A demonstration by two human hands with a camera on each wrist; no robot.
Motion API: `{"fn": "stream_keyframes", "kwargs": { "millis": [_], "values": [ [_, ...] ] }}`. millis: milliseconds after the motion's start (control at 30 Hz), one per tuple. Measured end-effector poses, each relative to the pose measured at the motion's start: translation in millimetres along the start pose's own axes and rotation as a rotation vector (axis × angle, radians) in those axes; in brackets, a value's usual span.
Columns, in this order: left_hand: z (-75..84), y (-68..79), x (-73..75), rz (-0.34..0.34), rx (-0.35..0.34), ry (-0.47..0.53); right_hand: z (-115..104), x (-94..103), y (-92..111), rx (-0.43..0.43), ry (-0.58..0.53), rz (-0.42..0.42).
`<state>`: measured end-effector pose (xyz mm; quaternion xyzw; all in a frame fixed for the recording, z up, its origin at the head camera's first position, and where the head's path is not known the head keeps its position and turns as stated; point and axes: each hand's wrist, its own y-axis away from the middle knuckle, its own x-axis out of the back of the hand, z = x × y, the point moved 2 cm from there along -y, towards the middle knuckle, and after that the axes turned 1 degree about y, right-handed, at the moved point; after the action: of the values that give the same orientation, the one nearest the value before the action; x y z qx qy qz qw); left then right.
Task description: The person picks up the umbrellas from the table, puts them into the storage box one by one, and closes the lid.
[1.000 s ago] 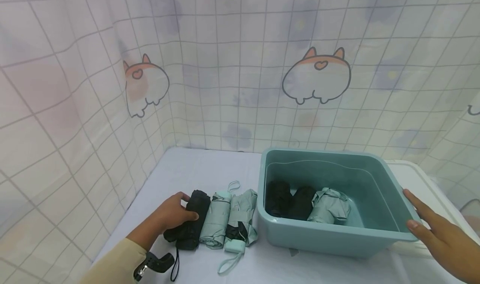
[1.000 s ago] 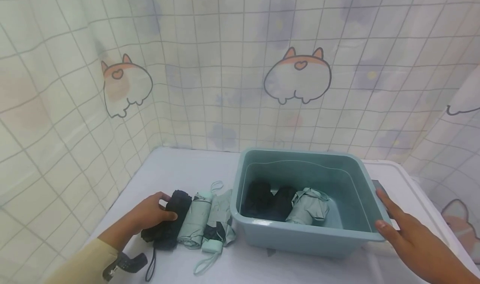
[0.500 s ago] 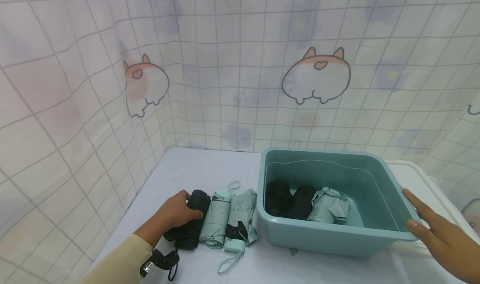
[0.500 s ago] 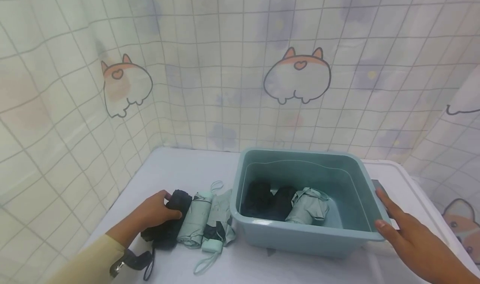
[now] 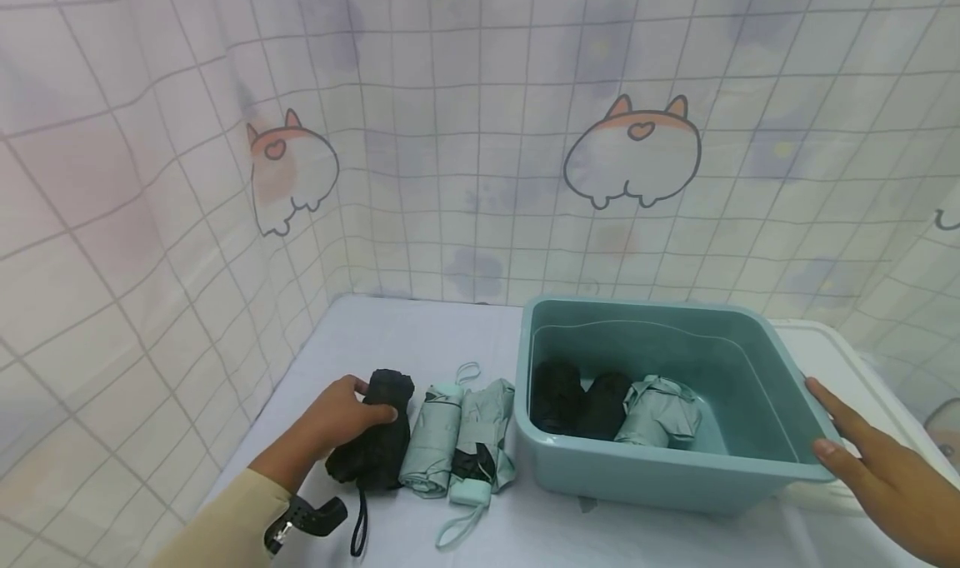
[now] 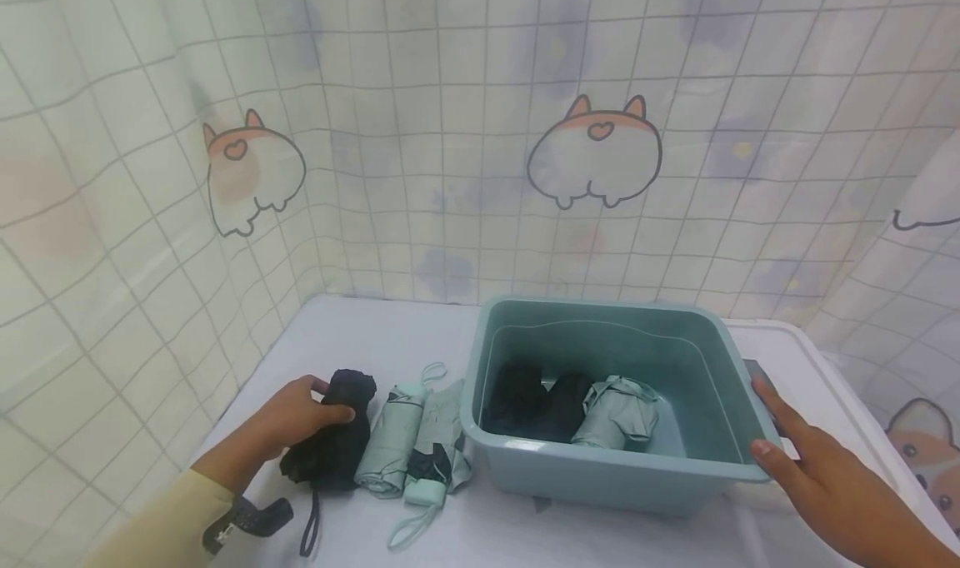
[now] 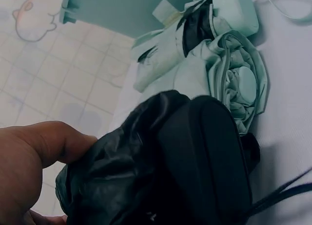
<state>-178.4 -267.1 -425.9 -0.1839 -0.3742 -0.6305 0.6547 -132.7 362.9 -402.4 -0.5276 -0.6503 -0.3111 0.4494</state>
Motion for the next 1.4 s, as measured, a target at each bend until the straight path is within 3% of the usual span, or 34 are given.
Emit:
{"fn": "stream_keyframes", "kwargs": {
  "millis": [433, 767, 1400],
  "values": [
    [8.4, 5.7, 12.3, -0.002, 0.024, 0.159, 0.3, -1.0, 0.0, 0.011, 0.000, 0.010],
    [19.6, 6.4, 17.6, -0.046, 0.060, 0.273, 0.7, -1.7, 0.7, 0.021, -0.002, 0.016],
    [45.7, 10.3, 20.7, -0.078, 0.031, 0.374, -0.4, -1.5, 0.3, 0.006, 0.001, 0.017]
  ]
}}
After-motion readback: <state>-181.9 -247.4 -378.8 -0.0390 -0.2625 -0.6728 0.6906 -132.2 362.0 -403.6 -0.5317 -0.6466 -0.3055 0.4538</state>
